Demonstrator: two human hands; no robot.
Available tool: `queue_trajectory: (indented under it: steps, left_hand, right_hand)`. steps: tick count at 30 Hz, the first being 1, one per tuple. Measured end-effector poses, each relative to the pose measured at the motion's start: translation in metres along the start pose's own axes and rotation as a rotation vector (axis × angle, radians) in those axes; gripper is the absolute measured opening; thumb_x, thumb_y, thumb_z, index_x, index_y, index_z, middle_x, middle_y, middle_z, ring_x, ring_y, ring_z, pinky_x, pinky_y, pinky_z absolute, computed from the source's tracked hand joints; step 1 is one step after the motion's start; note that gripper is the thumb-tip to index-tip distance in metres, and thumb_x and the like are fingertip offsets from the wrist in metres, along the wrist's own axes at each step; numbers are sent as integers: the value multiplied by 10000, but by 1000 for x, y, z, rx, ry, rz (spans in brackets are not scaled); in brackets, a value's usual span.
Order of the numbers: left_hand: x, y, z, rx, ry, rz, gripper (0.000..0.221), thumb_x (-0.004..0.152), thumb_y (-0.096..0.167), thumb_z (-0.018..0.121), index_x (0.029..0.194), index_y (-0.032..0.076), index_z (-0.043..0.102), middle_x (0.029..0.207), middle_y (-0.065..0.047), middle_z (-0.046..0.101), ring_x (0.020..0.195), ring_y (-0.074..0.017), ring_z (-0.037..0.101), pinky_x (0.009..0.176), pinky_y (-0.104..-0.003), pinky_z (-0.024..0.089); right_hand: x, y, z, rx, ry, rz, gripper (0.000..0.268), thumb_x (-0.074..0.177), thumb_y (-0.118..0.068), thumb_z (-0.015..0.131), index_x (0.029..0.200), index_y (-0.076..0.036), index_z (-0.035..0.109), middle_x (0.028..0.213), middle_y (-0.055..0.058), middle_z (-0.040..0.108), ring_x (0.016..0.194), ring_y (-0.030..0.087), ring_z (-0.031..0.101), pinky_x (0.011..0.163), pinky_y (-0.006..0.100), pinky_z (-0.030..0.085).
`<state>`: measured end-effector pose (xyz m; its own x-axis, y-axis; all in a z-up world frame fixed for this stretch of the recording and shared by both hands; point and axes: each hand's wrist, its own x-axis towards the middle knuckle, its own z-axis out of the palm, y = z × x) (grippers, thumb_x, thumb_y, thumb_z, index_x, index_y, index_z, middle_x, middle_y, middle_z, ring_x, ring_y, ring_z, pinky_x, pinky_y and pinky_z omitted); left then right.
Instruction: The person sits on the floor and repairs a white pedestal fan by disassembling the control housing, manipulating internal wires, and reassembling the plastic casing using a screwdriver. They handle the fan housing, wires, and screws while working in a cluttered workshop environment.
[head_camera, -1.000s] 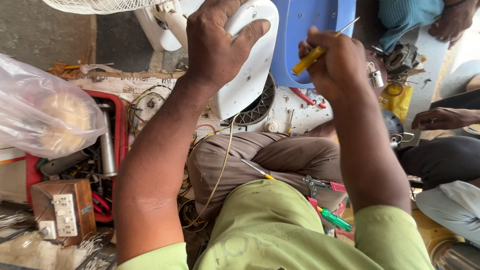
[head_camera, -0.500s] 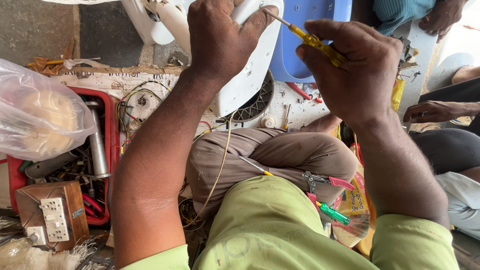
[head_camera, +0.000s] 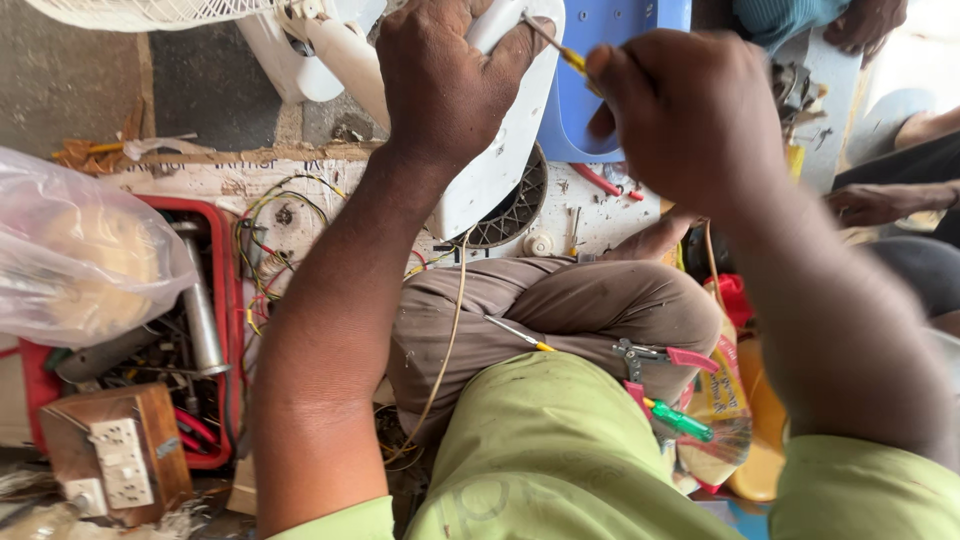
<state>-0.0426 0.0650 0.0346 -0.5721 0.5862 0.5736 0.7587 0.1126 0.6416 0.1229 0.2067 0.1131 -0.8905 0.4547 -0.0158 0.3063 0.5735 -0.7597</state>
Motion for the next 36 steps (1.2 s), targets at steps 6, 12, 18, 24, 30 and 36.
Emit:
queue_trajectory:
  steps: [6,12,18,24,30,36]
  left_hand:
    - [3,6,-4,-53,-4,-55,374,884,250,904,1018,-15,677,891,-185,744,818,-357,754,750,-445,590]
    - [3,5,-1,-16,-23,-141,395,786,231,925,928,-29,663,822,-207,740,738,-372,737,706,-446,572]
    - [10,2,-8,-245,-124,-95,500,911,97,889,1297,-82,628,1209,-192,742,1116,-296,734,1061,-394,577]
    - [9,8,-19,-136,-264,-311,409,960,140,889,1268,-32,682,1143,-133,768,993,-205,776,884,-326,640]
    - [9,10,-17,-186,-197,-312,444,916,118,912,1231,-60,655,1089,-138,759,930,-196,758,837,-327,638]
    - [9,16,-12,-228,-171,-354,411,881,127,873,1199,-52,683,1039,-143,786,896,-194,770,823,-339,638]
  right_hand:
    - [2,-8,-4,45,-27,-123,77,1033,-113,742,1040,-36,745,934,119,750,827,223,740,744,343,589]
    - [-3,2,9,-83,102,-153,114,1022,-201,699,1029,-93,734,882,88,745,799,228,737,700,365,588]
    - [6,-9,-5,-258,288,-508,186,900,-179,775,1034,-54,748,933,133,718,814,326,715,702,434,563]
    - [22,-17,-2,173,-214,411,434,1042,-374,580,784,-69,749,707,98,776,701,220,767,680,388,616]
    - [7,15,21,-277,365,-413,193,847,-215,767,911,-34,775,808,186,728,759,400,709,665,523,528]
    - [24,17,20,-133,26,-80,245,973,-310,799,857,-99,752,765,119,704,720,348,700,700,476,574]
